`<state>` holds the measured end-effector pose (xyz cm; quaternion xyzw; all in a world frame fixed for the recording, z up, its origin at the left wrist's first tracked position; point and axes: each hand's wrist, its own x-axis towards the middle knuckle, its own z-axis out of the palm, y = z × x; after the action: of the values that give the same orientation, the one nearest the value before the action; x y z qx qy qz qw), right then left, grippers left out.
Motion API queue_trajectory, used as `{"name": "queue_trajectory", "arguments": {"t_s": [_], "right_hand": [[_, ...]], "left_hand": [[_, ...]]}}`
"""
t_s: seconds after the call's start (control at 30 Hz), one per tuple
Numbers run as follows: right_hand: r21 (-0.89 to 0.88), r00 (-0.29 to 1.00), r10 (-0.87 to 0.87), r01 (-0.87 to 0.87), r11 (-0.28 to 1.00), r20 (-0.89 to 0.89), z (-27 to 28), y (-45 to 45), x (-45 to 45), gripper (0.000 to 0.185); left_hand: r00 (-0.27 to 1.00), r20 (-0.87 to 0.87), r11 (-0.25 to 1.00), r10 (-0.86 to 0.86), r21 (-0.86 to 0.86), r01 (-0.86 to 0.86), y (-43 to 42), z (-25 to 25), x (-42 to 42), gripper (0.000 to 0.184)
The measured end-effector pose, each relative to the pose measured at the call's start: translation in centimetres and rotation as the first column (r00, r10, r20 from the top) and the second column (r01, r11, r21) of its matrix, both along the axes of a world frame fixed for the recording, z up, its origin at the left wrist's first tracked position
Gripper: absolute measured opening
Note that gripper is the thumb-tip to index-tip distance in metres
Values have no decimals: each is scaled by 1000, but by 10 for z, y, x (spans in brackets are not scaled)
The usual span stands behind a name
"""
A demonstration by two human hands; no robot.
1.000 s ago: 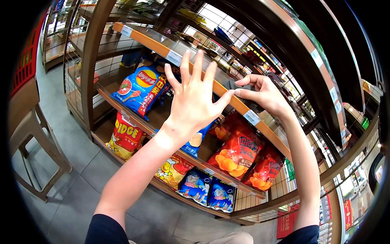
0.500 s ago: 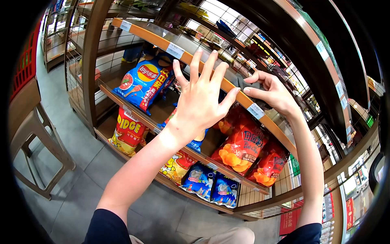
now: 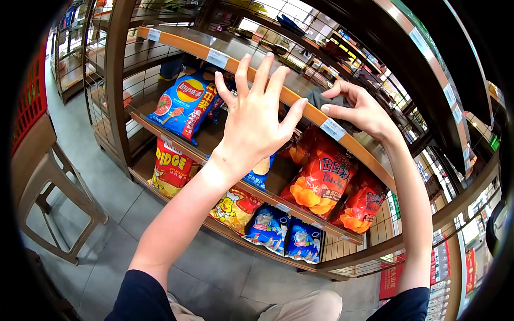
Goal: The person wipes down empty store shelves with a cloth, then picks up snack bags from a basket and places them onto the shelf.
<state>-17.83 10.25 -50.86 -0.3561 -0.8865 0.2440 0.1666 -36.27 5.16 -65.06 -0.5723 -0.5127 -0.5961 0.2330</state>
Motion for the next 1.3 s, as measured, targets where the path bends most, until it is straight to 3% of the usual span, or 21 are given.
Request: {"name": "queue_trajectory", "arguments": {"t_s": [0.37,0.57,0.7,0.87,1.17,1.3], "right_hand": [[81,999,-5,2,997,43,-3,4,1,28],[135,997,79,-82,987,23,-7,14,5,35],[54,997,77,-75,996,-30,-8,8,3,29],[-48,997,63,-66,997,-53,-6,5,2,29],[-69,996,83,-85,994,-35,-2,3,15,29],[82,998,59,-60,995,9,-2,3,37,32]], "left_hand": [[999,-6,998,43,-41,-44,-2,5,6,54],[1000,22,1000,13,-27,-12,-8,7,23,73],[998,-54,998,-41,-56,38,-8,9,37,85],[1000,26,999,14,-39,-13,-4,13,51,92],[999,31,997,27,-69,-25,-6,12,54,97],[998,62,999,2,-50,1,-5,12,54,88]]}}
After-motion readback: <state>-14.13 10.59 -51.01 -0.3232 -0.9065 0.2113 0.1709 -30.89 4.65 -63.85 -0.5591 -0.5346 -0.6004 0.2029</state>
